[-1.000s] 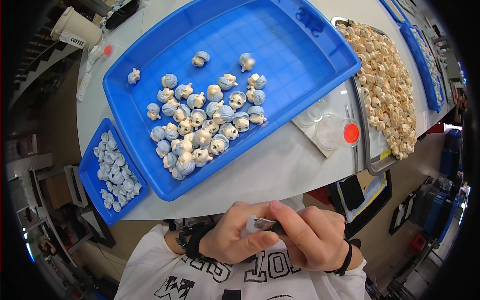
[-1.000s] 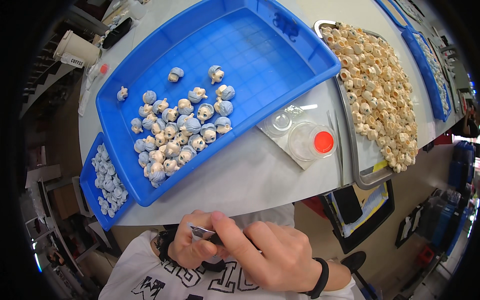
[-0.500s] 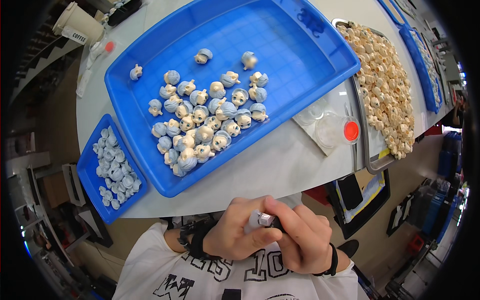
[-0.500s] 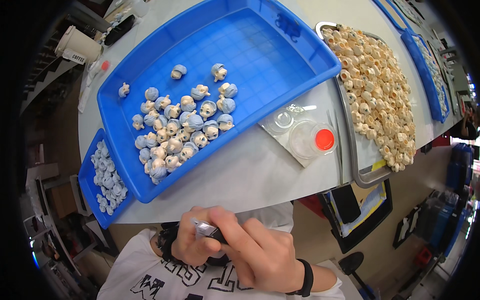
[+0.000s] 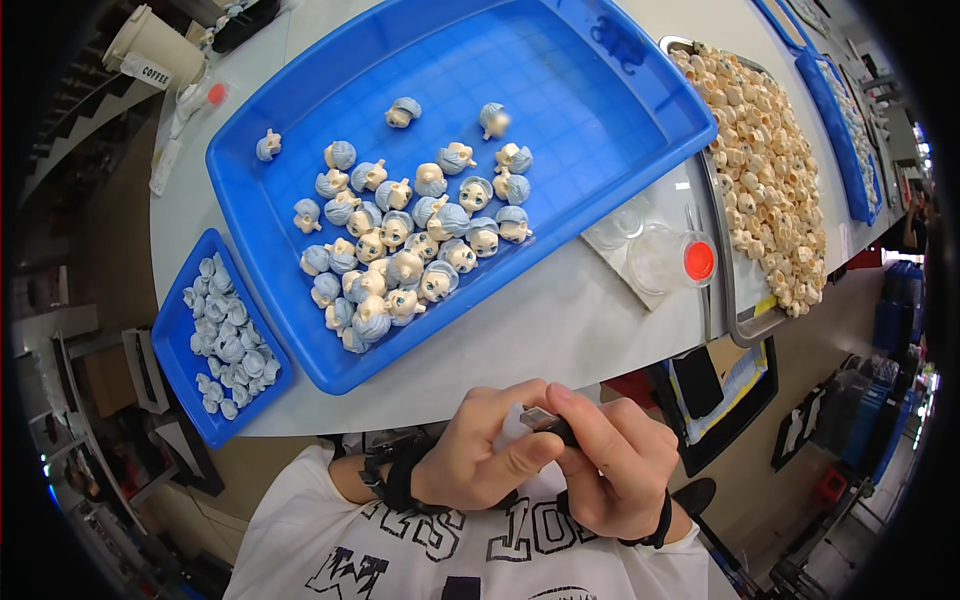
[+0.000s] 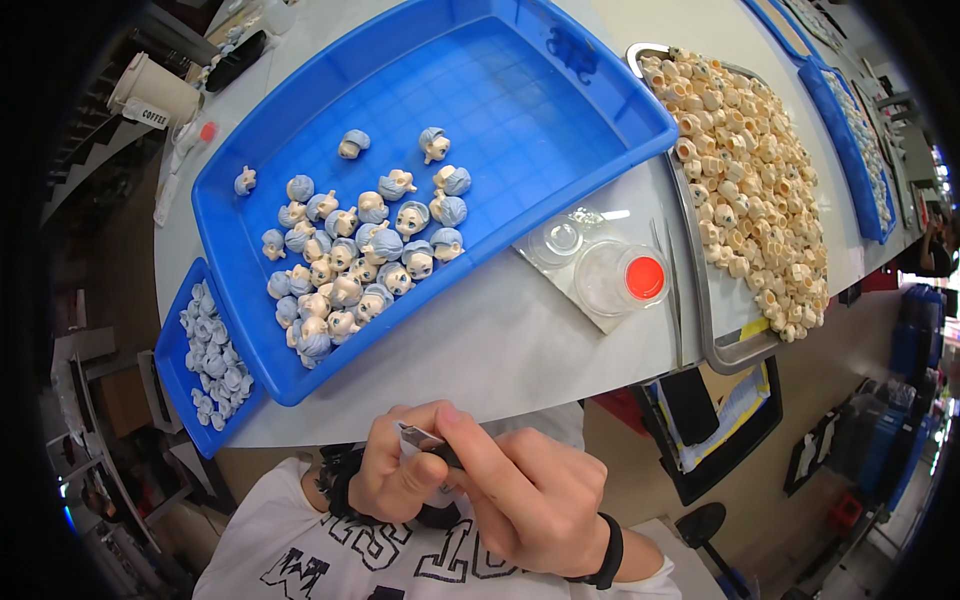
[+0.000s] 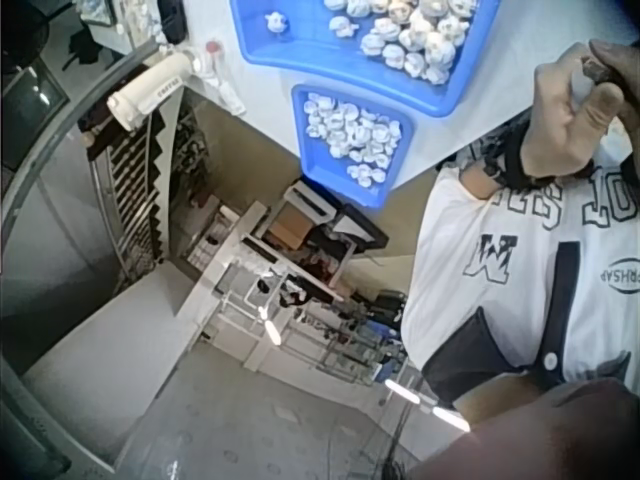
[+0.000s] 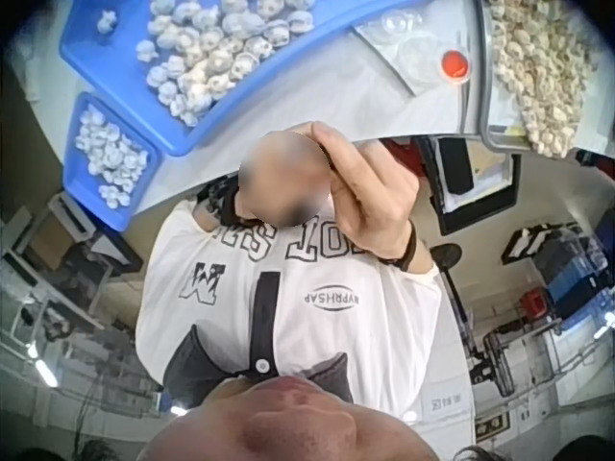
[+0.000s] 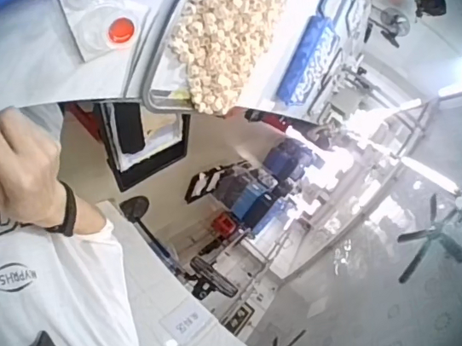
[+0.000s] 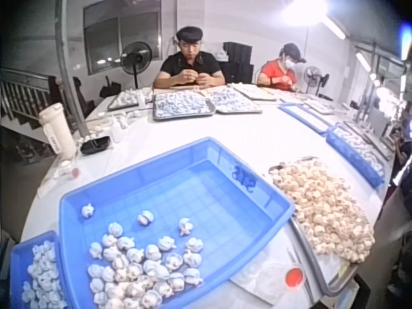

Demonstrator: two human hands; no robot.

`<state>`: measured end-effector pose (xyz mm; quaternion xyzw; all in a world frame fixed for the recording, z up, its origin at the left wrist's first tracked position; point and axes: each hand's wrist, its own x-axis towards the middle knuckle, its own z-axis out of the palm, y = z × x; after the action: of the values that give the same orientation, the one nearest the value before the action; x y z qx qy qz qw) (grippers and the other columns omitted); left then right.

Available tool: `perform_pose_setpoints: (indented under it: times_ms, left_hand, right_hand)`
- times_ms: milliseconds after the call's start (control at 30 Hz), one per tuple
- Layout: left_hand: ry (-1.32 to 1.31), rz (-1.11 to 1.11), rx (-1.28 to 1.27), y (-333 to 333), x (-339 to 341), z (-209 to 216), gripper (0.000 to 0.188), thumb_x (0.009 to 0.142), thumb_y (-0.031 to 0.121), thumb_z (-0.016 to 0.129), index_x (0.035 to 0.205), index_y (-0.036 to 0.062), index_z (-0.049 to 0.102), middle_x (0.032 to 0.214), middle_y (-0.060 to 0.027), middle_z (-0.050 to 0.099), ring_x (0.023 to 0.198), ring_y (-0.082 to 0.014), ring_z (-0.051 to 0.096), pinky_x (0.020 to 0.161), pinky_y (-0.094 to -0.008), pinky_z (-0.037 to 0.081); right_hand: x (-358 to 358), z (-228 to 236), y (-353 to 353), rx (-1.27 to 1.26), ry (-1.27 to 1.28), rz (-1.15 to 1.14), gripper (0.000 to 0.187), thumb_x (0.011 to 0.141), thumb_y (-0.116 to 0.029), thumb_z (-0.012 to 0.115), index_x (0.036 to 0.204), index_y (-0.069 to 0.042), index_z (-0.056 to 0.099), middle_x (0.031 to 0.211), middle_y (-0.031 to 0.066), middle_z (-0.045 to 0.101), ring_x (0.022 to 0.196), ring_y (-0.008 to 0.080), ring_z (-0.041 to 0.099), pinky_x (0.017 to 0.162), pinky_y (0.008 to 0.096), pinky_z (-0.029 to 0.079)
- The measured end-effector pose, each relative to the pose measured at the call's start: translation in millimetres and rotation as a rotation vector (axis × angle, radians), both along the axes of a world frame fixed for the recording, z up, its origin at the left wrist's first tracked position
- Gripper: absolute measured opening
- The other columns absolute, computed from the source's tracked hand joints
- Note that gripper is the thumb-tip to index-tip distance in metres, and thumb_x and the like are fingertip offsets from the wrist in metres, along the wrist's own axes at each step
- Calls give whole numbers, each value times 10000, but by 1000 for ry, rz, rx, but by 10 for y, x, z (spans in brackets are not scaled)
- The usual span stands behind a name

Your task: The person applies a small amount of white adhesive from a bottle onto the top of small figurine heads using a precision tool. They hold the figurine in one hand and the tool in the other, working over a blue tray filled with similar items.

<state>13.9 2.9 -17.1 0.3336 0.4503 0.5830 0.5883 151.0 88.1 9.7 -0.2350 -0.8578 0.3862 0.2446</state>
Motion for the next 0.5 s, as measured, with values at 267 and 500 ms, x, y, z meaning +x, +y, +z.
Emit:
perform_pose_setpoints:
  times_ms: [267, 500]
  left_hand:
    - [-103, -99, 5, -32, -22, 12, 406, 880, 340, 565, 1040, -30, 522, 737, -67, 547, 630, -119, 469, 577, -250, 400]
    - [-105, -113, 23, -35, -43, 18, 401, 872, 314, 578, 1073, -28, 520, 733, -61, 548, 621, -98, 464, 555, -240, 379]
  right_hand:
    - [33, 2, 39, 91, 6, 2, 488, 605, -87, 675, 1090, -45, 638, 551, -16, 408, 410, 113, 402, 373, 245, 328]
    - [47, -6, 73, 86, -9, 62, 496, 609, -128, 683, 1096, -46, 634, 560, -17, 408, 415, 114, 401, 375, 248, 331]
